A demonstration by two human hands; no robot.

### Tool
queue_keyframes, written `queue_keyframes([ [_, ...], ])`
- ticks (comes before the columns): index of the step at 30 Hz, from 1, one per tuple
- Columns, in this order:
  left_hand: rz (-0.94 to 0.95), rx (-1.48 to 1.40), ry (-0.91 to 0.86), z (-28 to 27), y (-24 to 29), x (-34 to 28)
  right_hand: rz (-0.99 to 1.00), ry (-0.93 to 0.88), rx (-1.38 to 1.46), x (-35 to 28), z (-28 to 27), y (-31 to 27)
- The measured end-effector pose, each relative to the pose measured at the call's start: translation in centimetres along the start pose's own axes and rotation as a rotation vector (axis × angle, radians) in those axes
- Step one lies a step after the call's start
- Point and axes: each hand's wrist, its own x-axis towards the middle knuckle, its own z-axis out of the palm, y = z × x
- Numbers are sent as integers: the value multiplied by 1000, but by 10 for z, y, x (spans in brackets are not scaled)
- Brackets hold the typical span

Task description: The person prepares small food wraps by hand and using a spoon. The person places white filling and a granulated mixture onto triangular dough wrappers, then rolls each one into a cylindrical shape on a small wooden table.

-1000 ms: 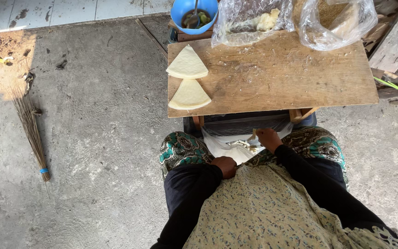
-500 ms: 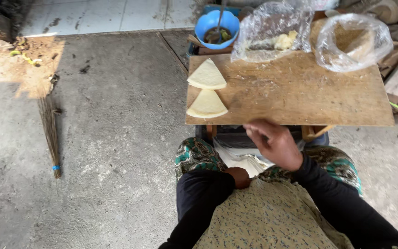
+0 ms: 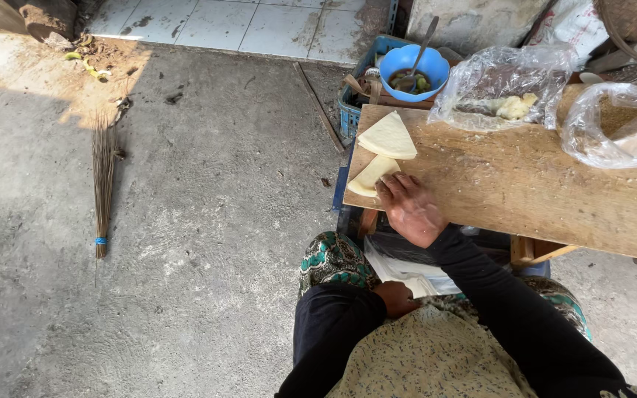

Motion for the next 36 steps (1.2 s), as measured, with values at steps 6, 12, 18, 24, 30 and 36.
queue_keyframes([
  [6, 143, -76, 753, -61, 29, -67, 163, 106, 393, 3, 18, 18],
  [12, 446, -1181, 1089, -147, 98, -160, 373, 184, 831, -48, -17, 0],
  [18, 361, -1563, 1061, -150, 162, -186, 317, 193, 1048, -101, -56, -45],
  [24, 319, -1366, 1028, -120, 167, -174, 491, 19, 1397, -141, -59, -29],
  [30, 320, -1307, 1010, -111, 169, -168, 501, 35, 1424, -155, -58, -35],
  [36, 376, -1294, 1026, -105, 167, -169, 460, 32, 1336, -154, -60, -34],
])
